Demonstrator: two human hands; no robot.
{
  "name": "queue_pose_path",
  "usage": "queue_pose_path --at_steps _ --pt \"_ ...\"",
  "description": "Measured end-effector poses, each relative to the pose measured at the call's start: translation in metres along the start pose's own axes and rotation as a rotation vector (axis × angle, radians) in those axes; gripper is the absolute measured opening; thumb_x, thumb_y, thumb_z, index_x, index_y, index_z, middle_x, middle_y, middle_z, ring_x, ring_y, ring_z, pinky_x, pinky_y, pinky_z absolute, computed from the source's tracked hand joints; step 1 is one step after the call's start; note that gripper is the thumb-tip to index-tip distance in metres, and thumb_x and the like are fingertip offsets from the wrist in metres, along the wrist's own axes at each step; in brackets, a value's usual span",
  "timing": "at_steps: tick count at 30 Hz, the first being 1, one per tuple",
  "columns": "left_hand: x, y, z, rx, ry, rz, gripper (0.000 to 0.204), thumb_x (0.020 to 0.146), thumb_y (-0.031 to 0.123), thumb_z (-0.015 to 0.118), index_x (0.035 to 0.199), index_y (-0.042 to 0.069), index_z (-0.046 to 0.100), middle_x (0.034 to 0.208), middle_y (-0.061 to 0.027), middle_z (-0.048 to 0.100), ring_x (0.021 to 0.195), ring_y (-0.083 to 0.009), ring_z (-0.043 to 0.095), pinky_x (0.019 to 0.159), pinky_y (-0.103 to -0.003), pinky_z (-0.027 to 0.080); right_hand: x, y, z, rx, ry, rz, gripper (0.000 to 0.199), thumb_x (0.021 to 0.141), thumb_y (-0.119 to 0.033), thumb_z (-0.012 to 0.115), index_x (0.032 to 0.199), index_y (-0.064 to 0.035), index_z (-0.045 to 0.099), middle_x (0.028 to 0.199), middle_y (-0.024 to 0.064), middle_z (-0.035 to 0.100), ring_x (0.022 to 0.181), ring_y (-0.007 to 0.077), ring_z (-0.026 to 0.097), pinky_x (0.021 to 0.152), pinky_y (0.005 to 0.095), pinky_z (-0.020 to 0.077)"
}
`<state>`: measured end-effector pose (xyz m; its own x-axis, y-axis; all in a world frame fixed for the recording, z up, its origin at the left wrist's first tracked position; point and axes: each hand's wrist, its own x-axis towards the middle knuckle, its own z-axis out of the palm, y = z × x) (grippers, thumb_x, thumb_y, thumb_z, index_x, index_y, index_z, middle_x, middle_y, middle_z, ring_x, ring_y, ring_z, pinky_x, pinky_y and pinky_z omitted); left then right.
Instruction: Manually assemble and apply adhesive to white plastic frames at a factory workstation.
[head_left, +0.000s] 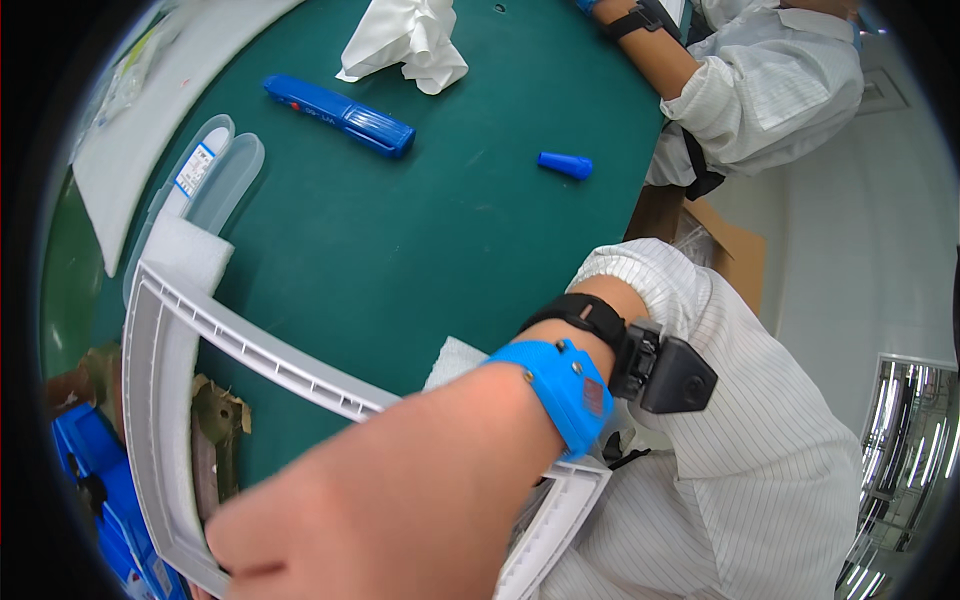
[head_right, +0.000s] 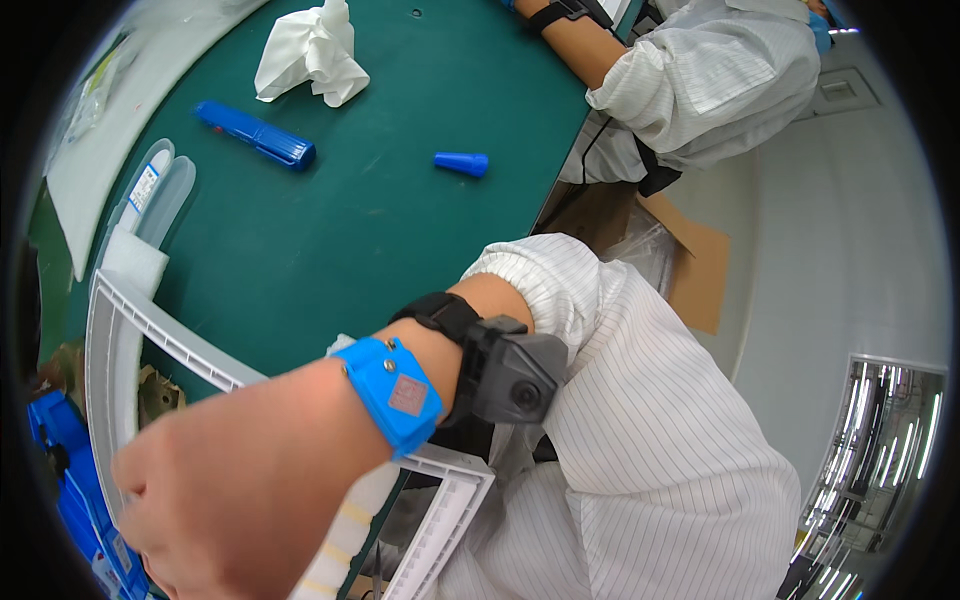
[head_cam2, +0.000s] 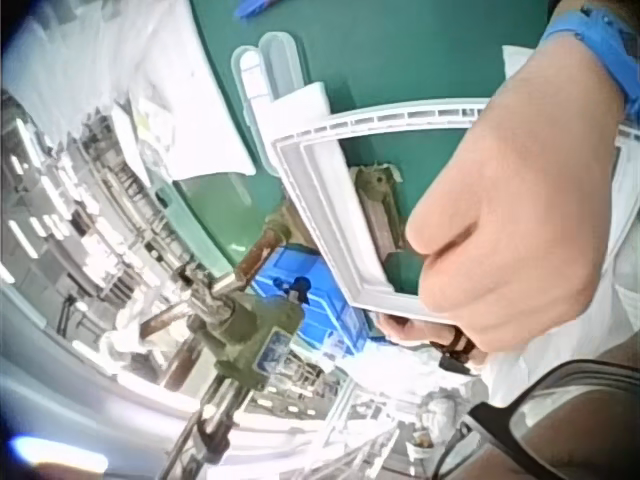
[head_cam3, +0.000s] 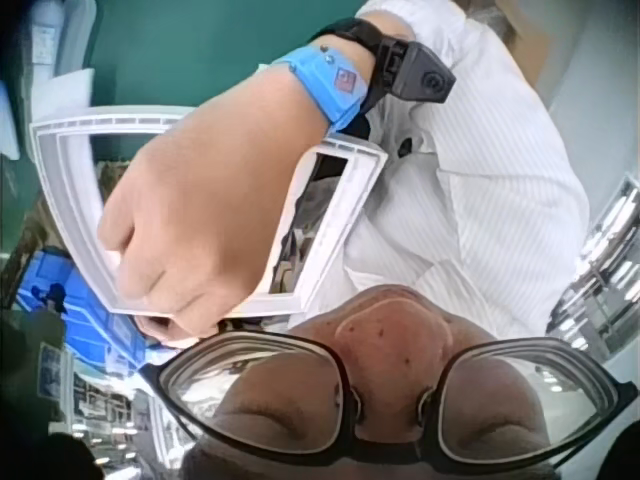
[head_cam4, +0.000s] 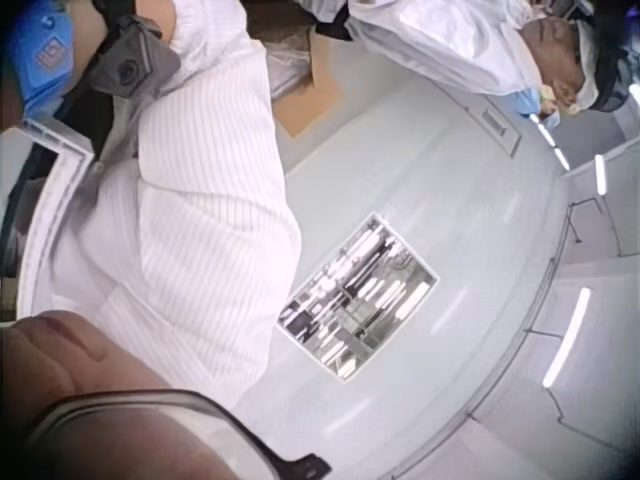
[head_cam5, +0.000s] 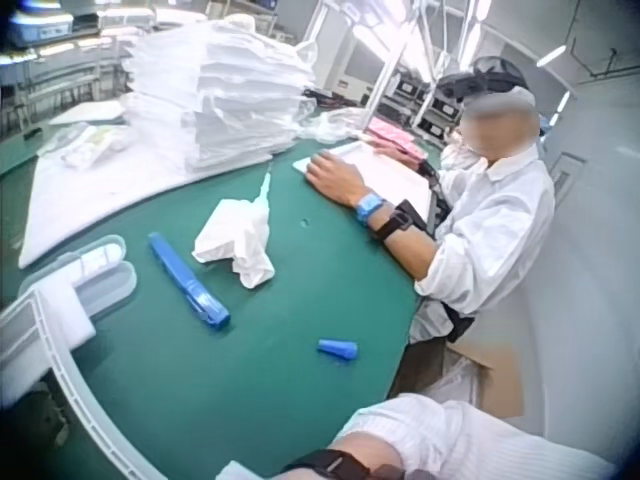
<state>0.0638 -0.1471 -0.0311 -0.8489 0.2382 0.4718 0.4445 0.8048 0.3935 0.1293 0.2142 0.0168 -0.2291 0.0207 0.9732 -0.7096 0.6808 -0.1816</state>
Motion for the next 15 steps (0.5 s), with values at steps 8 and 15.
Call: queue_pose_path --at_steps 8,15 --pt "0.025 0.070 -0.045 -0.459 0.318 -0.135 0.027 0.097 0.015 0.057 0.076 -0.003 0.057 0.070 -0.0088 0.055 0.061 -0.0158 0.049 0.056 -0.028 0.039 0.003 0.025 -0.018 0.137 -0.252 -0.105 0.016 0.065 -0.016 0.067 0.061 -0.0142 0.051 0.060 -0.0033 0.048 0.065 0.0155 0.054 0.055 0.0300 0.0418" --pt "0.038 0.200 -0.066 -1.081 -0.513 0.146 0.038 0.093 0.031 0.047 0.093 -0.003 0.066 0.126 -0.0238 0.061 0.071 -0.0106 0.054 0.071 -0.024 0.041 0.004 0.035 -0.016 0.065 -0.262 -0.186 0.013 0.070 -0.020 0.067 0.070 -0.0142 0.055 0.065 -0.0018 0.054 0.068 0.0185 0.058 0.062 0.0329 0.0477"
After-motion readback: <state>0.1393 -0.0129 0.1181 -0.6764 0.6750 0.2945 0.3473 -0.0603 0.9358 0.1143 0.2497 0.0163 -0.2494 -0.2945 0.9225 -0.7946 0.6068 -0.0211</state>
